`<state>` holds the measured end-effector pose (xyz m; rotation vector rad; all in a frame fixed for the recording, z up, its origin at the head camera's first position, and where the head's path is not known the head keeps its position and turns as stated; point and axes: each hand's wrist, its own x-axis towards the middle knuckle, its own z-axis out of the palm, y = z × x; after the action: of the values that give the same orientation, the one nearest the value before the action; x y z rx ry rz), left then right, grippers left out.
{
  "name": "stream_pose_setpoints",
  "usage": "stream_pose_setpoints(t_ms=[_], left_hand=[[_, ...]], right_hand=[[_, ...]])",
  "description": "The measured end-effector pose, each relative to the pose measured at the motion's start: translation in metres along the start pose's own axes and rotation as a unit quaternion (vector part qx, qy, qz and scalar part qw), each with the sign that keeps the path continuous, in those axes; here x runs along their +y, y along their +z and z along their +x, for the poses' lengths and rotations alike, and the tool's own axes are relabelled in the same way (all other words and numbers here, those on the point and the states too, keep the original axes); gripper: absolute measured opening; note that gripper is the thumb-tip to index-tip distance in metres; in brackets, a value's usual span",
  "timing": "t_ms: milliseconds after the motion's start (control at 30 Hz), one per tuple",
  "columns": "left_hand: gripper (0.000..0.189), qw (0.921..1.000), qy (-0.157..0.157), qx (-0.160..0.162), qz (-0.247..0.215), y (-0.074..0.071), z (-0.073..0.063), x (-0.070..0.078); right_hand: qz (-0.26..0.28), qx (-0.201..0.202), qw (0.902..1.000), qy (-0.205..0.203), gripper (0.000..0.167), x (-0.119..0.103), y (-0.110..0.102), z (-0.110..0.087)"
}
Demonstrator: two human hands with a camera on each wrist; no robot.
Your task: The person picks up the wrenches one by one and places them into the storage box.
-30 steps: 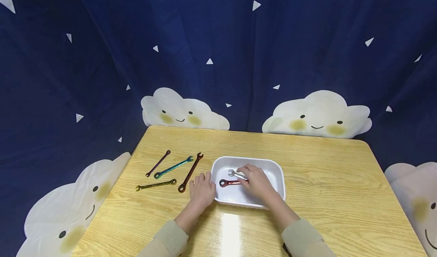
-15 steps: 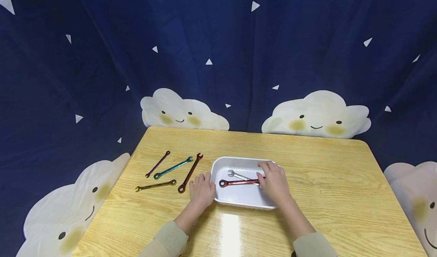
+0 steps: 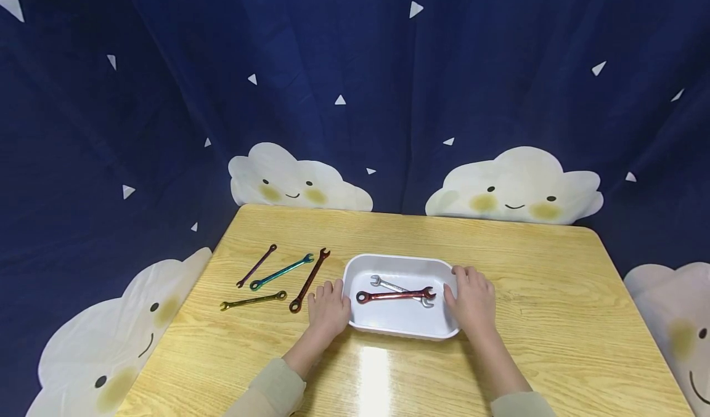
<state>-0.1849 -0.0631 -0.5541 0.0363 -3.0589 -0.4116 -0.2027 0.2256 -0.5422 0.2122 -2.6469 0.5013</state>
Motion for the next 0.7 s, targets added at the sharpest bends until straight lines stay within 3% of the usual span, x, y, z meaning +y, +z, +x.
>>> stream_pose_setpoints(t_ms=[433,700], left_hand=[[0.031,1.0,-0.001,0.002,-0.003,0.0,0.0,0.0],[0.032,1.0,-0.002,0.001,0.001,-0.001,0.0,0.001]], right_hand=[[-0.014,-0.062,0.9949,0.078,0.046,0.006,-0.003,-0.009],[-0.023,-0.096,0.99,0.101,0.045,0.007,-0.004,-0.011]])
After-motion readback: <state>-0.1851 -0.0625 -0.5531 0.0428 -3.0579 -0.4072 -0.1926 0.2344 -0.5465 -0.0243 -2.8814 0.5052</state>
